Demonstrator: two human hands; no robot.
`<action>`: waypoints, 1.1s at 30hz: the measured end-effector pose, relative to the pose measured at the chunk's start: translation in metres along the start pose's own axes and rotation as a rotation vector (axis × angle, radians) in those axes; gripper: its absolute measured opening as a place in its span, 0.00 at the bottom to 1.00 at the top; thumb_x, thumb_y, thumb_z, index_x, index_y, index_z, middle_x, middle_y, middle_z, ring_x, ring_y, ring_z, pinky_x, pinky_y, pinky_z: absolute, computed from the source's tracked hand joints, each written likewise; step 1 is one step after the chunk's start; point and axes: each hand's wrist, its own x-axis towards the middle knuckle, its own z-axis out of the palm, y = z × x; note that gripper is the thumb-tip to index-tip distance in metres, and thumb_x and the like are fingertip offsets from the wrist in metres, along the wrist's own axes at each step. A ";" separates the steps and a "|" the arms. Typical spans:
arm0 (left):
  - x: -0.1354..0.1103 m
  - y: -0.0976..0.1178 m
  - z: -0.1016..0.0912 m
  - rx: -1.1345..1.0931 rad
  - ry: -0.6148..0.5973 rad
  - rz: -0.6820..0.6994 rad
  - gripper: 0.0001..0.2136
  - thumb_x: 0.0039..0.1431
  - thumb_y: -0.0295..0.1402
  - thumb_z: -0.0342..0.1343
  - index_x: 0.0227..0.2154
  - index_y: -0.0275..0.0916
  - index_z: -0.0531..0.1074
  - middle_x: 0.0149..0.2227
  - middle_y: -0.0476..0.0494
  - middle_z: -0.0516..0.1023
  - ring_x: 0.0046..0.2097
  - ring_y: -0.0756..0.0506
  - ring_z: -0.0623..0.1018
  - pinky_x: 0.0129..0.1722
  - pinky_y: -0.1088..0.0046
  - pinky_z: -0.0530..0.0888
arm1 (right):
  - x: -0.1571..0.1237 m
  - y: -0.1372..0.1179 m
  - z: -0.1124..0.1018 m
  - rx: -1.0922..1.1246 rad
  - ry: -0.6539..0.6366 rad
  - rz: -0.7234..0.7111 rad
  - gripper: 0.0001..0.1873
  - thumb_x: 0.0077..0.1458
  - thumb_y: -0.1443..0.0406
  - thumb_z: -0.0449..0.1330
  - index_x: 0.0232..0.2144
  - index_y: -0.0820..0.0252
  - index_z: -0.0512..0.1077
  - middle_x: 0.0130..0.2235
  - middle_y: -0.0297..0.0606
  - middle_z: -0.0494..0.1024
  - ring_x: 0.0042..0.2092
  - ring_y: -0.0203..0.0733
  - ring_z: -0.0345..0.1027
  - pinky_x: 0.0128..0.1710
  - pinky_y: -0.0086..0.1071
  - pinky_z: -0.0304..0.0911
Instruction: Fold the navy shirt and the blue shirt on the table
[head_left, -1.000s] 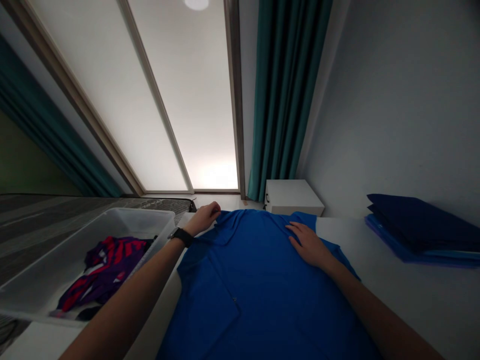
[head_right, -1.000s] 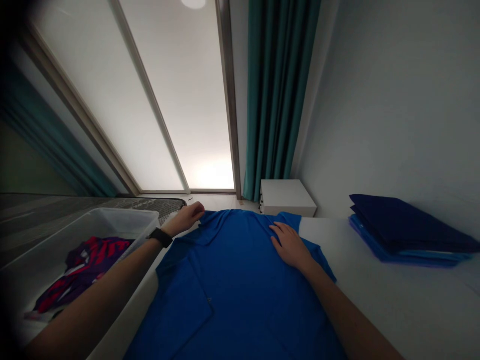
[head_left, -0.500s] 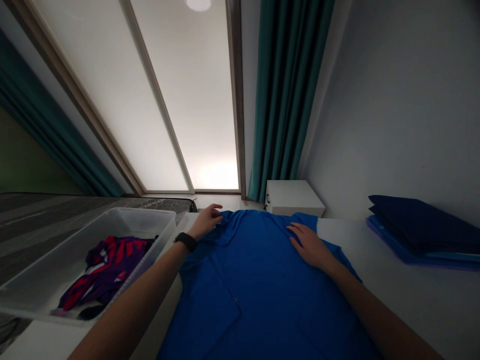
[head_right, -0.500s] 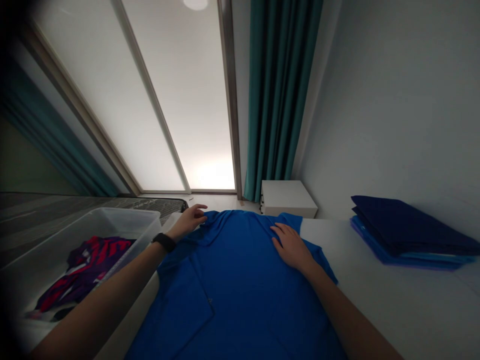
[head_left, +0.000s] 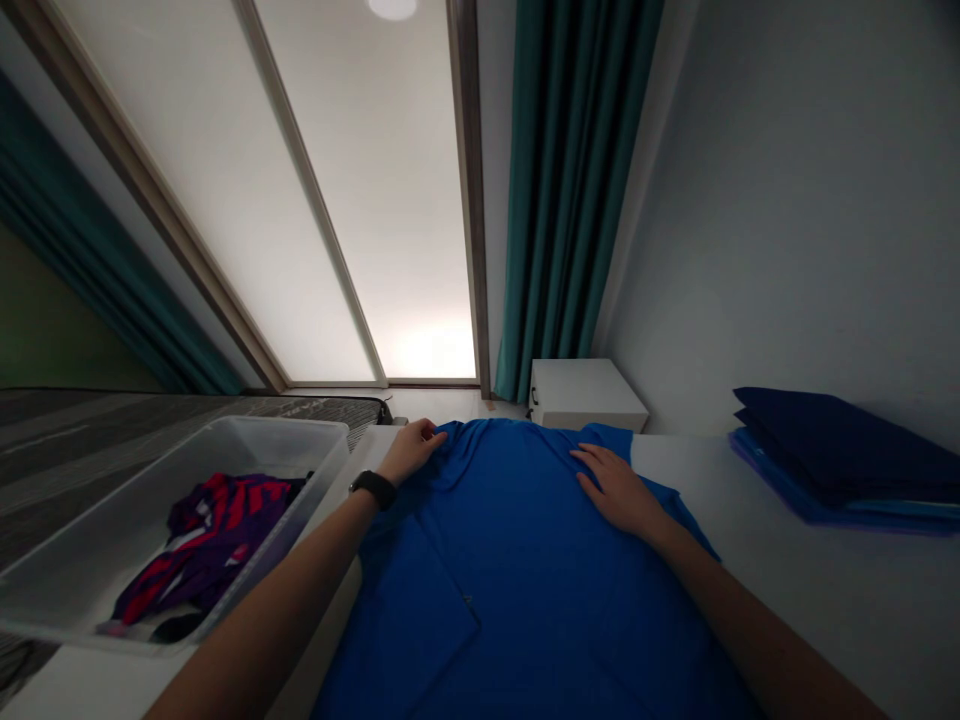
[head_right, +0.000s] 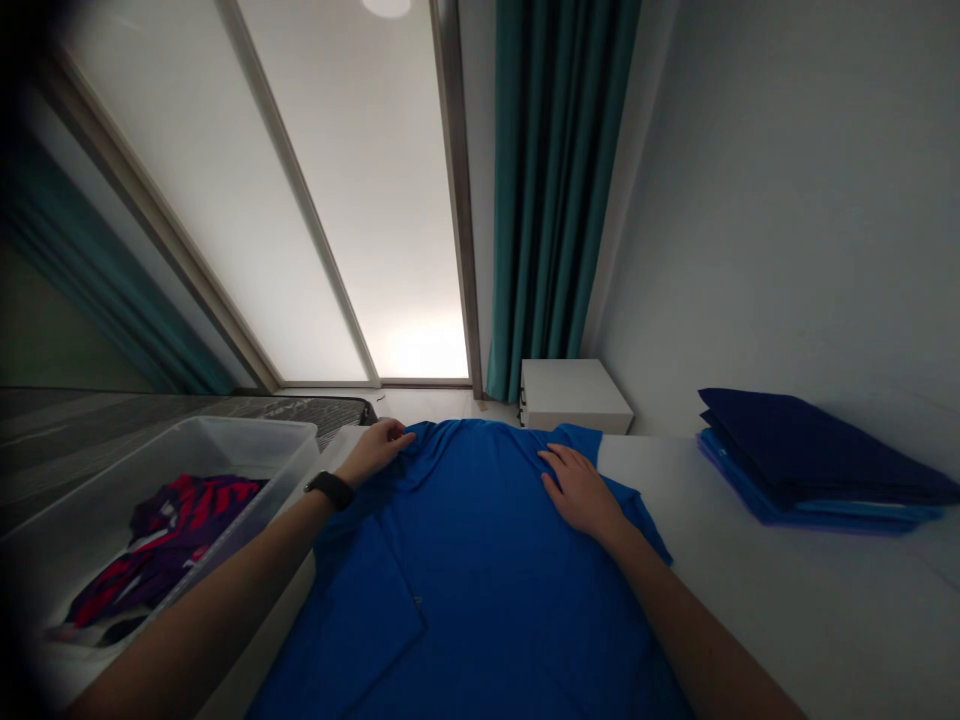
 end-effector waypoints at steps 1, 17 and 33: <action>-0.001 0.001 0.000 0.034 0.005 0.002 0.15 0.54 0.46 0.53 0.25 0.38 0.70 0.24 0.45 0.74 0.28 0.45 0.72 0.27 0.71 0.65 | 0.000 0.000 0.000 0.000 0.002 -0.001 0.26 0.64 0.56 0.44 0.58 0.61 0.65 0.61 0.46 0.65 0.62 0.52 0.57 0.62 0.49 0.52; -0.015 0.027 0.002 0.197 0.009 0.214 0.14 0.65 0.36 0.42 0.25 0.40 0.67 0.30 0.43 0.71 0.32 0.45 0.72 0.34 0.69 0.65 | -0.001 -0.001 -0.001 -0.008 -0.005 0.004 0.26 0.64 0.55 0.43 0.58 0.58 0.65 0.60 0.45 0.66 0.62 0.52 0.57 0.61 0.50 0.54; -0.008 0.021 0.003 -0.042 0.144 0.070 0.13 0.60 0.35 0.47 0.39 0.37 0.74 0.26 0.48 0.75 0.29 0.46 0.74 0.31 0.72 0.67 | 0.000 -0.001 0.000 0.002 0.024 -0.012 0.25 0.64 0.56 0.44 0.57 0.58 0.66 0.60 0.45 0.66 0.61 0.52 0.58 0.61 0.50 0.54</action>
